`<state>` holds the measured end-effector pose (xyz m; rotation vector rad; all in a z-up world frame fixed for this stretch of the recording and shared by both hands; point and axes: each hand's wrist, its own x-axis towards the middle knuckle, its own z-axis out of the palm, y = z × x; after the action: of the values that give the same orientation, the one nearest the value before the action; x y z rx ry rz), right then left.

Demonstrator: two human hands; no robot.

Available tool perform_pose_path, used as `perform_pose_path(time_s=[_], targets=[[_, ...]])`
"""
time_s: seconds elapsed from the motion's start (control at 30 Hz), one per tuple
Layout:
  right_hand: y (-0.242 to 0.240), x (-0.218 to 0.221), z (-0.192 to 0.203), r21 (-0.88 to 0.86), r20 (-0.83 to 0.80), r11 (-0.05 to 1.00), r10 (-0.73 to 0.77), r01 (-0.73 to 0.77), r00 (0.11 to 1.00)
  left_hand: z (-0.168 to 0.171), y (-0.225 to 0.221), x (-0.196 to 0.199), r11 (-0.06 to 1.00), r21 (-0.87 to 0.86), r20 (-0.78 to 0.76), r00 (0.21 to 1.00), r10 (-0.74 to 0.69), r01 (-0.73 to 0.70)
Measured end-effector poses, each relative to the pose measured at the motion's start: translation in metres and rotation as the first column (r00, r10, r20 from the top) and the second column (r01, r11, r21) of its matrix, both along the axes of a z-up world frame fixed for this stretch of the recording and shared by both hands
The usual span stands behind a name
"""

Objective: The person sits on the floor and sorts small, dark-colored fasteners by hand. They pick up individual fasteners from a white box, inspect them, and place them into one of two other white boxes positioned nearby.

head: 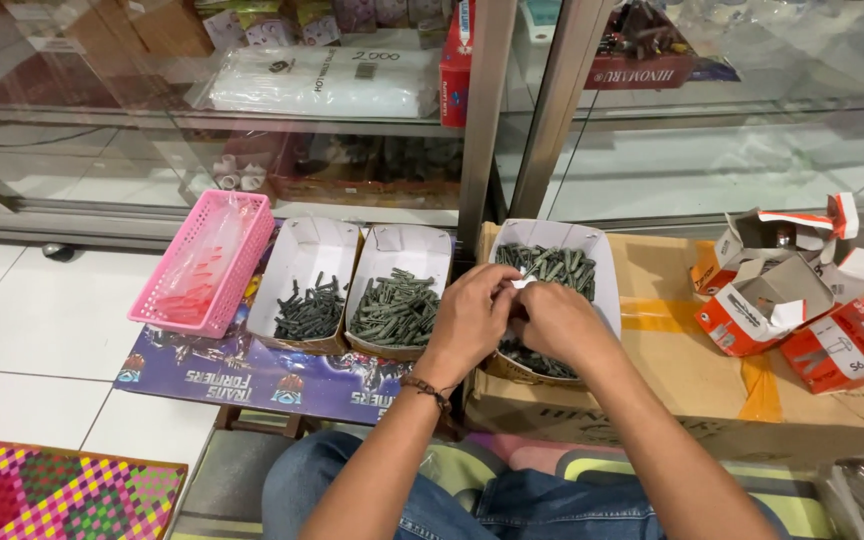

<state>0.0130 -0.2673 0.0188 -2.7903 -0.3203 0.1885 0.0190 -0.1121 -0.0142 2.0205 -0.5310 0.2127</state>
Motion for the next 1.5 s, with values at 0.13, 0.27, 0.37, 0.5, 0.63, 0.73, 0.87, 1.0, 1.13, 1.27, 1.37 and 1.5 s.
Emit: perform_pose_path(time_s=[0.13, 0.27, 0.37, 0.5, 0.63, 0.73, 0.87, 1.0, 1.13, 1.27, 1.37, 1.5], targets=[[-0.006, -0.004, 0.000, 0.004, -0.025, 0.999, -0.042, 0.042, 0.999, 0.000, -0.001, 0.001, 1.000, -0.005, 0.026, 1.000, -0.008, 0.008], [-0.012, -0.006, 0.005, 0.111, -0.034, 0.981, -0.158, 0.161, 0.987, 0.011, 0.004, -0.003, 0.998, 0.059, 0.044, 0.999, -0.009, 0.007], [-0.020, -0.008, 0.002, 0.234, -0.006, 0.949, -0.213, 0.209, 0.977, 0.013, 0.004, -0.004, 0.994, 0.102, 0.028, 0.999, -0.025, 0.022], [-0.026, -0.014, 0.009, 0.442, 0.001, 0.857, -0.295, 0.264, 0.956, 0.017, 0.002, -0.006, 0.990, 0.139, 0.051, 0.998, -0.038, 0.031], [-0.030, -0.020, 0.001, 0.637, -0.065, 0.712, -0.332, 0.295, 0.941, 0.009, 0.001, -0.002, 0.987, 0.158, 0.052, 0.998, -0.036, 0.028], [-0.032, -0.020, -0.004, 0.682, -0.054, 0.676, -0.336, 0.280, 0.940, 0.009, 0.001, -0.001, 0.987, 0.155, 0.031, 0.999, -0.044, 0.039], [-0.033, -0.021, -0.004, 0.697, -0.031, 0.667, -0.338, 0.262, 0.941, 0.011, -0.001, -0.003, 0.994, 0.108, 0.012, 0.999, -0.037, 0.035], [-0.035, -0.019, -0.005, 0.695, -0.017, 0.672, -0.340, 0.256, 0.940, 0.001, -0.002, 0.000, 0.999, 0.047, 0.017, 1.000, 0.000, -0.001], [-0.034, -0.019, -0.002, 0.660, -0.055, 0.693, -0.341, 0.290, 0.938, 0.001, -0.002, -0.001, 1.000, 0.027, 0.027, 1.000, 0.003, -0.003], [-0.032, -0.017, 0.000, 0.616, -0.084, 0.727, -0.322, 0.303, 0.943, 0.000, -0.002, 0.001, 0.999, 0.035, 0.044, 0.999, 0.004, -0.006], [-0.031, -0.018, 0.000, 0.616, -0.070, 0.732, -0.318, 0.292, 0.945, -0.001, -0.002, 0.001, 0.999, 0.048, 0.045, 0.999, 0.003, -0.005], [-0.036, -0.017, -0.008, 0.667, -0.051, 0.701, -0.295, 0.253, 0.954, 0.004, -0.002, -0.001, 0.999, 0.043, 0.026, 1.000, -0.001, 0.000]])
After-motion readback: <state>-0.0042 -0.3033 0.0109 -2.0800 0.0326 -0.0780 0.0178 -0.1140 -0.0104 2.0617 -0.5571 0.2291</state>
